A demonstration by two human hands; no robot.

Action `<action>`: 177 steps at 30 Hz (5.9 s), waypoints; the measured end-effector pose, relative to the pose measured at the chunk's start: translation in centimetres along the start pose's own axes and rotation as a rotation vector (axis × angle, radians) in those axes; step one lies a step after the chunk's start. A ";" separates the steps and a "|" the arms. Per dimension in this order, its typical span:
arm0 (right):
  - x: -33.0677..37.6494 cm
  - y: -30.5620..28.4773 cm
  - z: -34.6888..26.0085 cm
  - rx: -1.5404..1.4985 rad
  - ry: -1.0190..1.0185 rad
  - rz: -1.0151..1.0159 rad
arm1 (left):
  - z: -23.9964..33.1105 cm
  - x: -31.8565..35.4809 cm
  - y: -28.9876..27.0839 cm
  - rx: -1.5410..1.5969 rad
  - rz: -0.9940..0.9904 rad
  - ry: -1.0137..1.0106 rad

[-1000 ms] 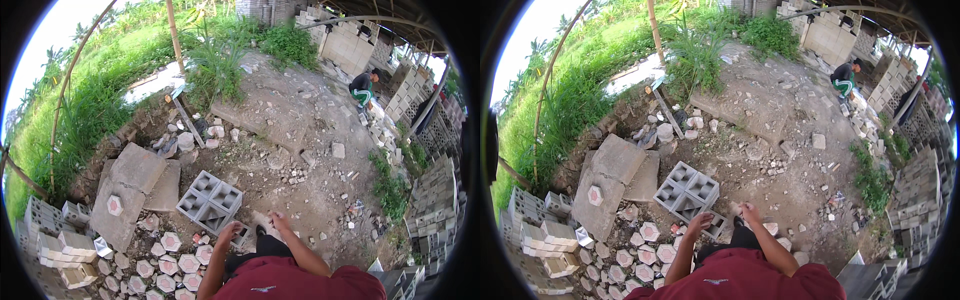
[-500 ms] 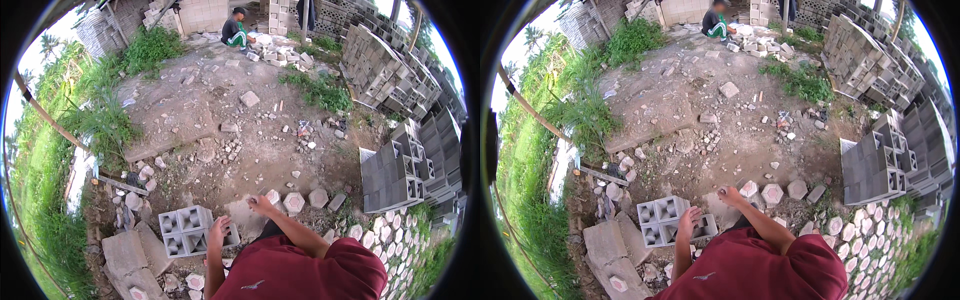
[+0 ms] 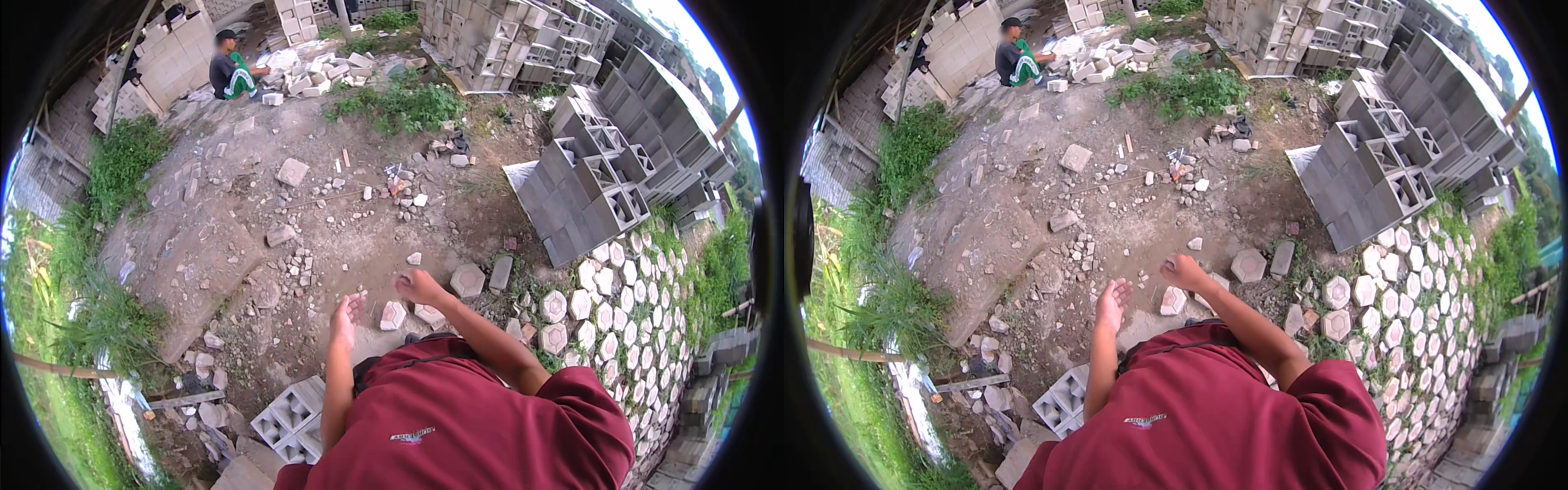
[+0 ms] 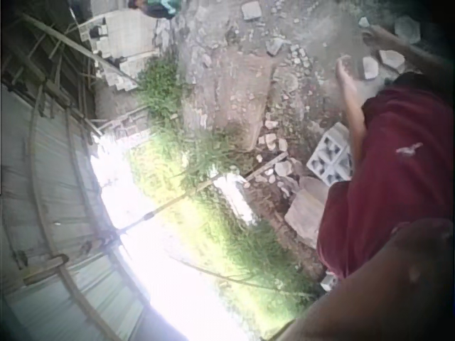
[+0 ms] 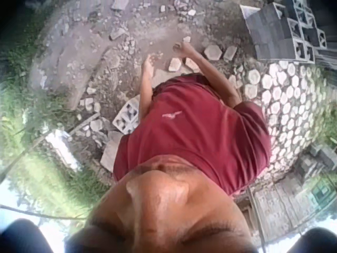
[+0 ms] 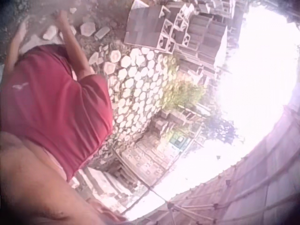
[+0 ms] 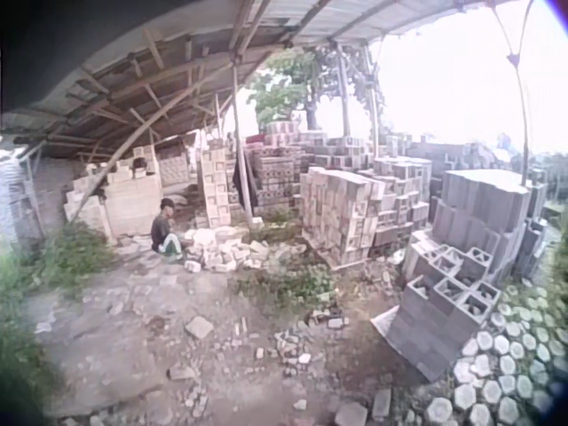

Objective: The person picks up concrete ventilation blocks from stacks and places them in different piles on the ground.

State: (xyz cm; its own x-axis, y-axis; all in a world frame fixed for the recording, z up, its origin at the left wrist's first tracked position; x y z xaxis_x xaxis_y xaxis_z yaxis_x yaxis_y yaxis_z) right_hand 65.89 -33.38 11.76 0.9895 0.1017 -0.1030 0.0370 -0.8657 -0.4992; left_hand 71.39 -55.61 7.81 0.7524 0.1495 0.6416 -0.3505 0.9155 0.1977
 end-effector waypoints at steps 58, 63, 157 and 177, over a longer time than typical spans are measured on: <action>-56.4 -60.2 47.6 -0.238 0.786 1.131 | 19.2 -58.6 109.4 -0.553 -0.880 -0.205; -58.8 -64.8 52.4 -0.295 0.837 1.157 | 16.3 -59.0 116.8 -0.614 -0.939 -0.314; -73.8 -109.2 51.4 -0.248 2.306 2.332 | -6.0 -49.1 175.2 -2.229 -2.048 -1.298; -88.2 -71.1 55.6 -0.415 -0.453 4.172 | 5.8 -48.9 144.5 -2.663 -2.121 -1.326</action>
State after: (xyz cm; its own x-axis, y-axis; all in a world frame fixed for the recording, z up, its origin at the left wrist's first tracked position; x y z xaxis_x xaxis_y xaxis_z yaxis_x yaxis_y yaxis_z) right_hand -31.85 46.50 8.52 -0.4549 0.5762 0.6790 0.8693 0.4528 0.1982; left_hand -19.26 67.18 9.24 -0.5235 0.5026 0.6880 -0.0412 -0.8215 0.5687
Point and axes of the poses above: each hand's wrist, its own x-axis away from the middle knuckle, its own y-axis out of the palm, z = x × y, the point moved 5 cm from there along -x, towards the middle knuckle, and after that the axes turned 10 degrees about z, right-handed, at the moved point
